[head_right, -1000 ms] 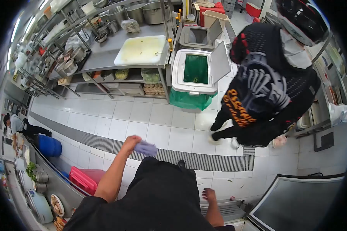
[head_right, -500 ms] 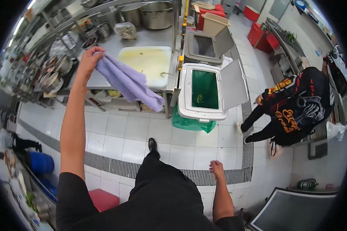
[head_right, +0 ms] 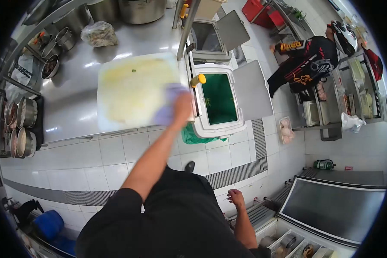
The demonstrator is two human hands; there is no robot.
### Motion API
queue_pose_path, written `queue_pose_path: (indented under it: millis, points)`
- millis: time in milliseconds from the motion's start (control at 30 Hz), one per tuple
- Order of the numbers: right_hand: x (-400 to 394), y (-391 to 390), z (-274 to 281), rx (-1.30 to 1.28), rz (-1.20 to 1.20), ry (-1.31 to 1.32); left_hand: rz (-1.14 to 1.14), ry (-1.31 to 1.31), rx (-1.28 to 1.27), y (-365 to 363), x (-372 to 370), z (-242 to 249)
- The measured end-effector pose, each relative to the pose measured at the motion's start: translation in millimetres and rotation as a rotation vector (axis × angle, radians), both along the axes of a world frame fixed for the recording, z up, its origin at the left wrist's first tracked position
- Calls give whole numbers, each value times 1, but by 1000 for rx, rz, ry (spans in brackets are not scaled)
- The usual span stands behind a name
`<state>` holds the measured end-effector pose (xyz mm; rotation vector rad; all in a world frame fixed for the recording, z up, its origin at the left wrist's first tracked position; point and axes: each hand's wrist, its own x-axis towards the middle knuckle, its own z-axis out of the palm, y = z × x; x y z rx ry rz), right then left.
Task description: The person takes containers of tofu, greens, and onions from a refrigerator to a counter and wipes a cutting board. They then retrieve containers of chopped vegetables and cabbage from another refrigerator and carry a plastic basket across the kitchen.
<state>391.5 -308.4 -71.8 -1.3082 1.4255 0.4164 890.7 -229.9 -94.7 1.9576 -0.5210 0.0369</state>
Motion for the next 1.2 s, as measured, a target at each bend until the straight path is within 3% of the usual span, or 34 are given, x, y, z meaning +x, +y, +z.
queue_pose_path:
  millis: [33,67,100,167,200,267,300,333,367,400,467,500,533,600,767,1067,1100,1200]
  points:
    - [3,0,-1,-24,8,23,-282,170,135,-33,-27,27]
    - [7,-1,1,-36,19,13,-262,210,-206,-63,-54,21]
    - [15,-3,4,-51,-4,12,-168,325,-268,-84,-72,20]
    - [35,-2,13,-91,-86,-25,-167,800,-314,-83,-85,30]
    - [40,-2,10,-90,-80,-33,-162,791,-316,-75,-82,34]
    - [40,-1,-1,-59,-162,-62,-233,1285,-903,-40,-64,37]
    - [38,-1,-11,-26,-131,-47,-291,1259,-941,-4,-39,64]
    - [32,-2,-27,3,-90,-32,-303,983,-864,32,-13,62]
    - [24,-1,-41,33,-103,-49,-149,714,-582,69,24,87]
    - [16,-4,-60,47,-121,-80,-76,645,-557,101,72,76]
    - [-30,-29,-153,-98,305,-349,78,512,-492,163,171,55]
    - [4,-29,-128,15,74,-220,314,66,-255,171,189,81]
    - [37,-21,-97,158,-151,-96,334,166,-34,176,187,117]
    - [62,-32,-100,148,-100,-98,467,-54,756,174,191,71]
    - [123,-90,-116,5,-53,-219,505,-276,861,164,179,26]
    - [160,-123,-69,-145,-259,-381,618,-57,1004,114,189,65]
    - [164,-116,-70,-145,-273,-389,590,-246,927,107,194,36]
    - [194,-94,-73,-100,-255,-431,264,-311,819,55,145,10]
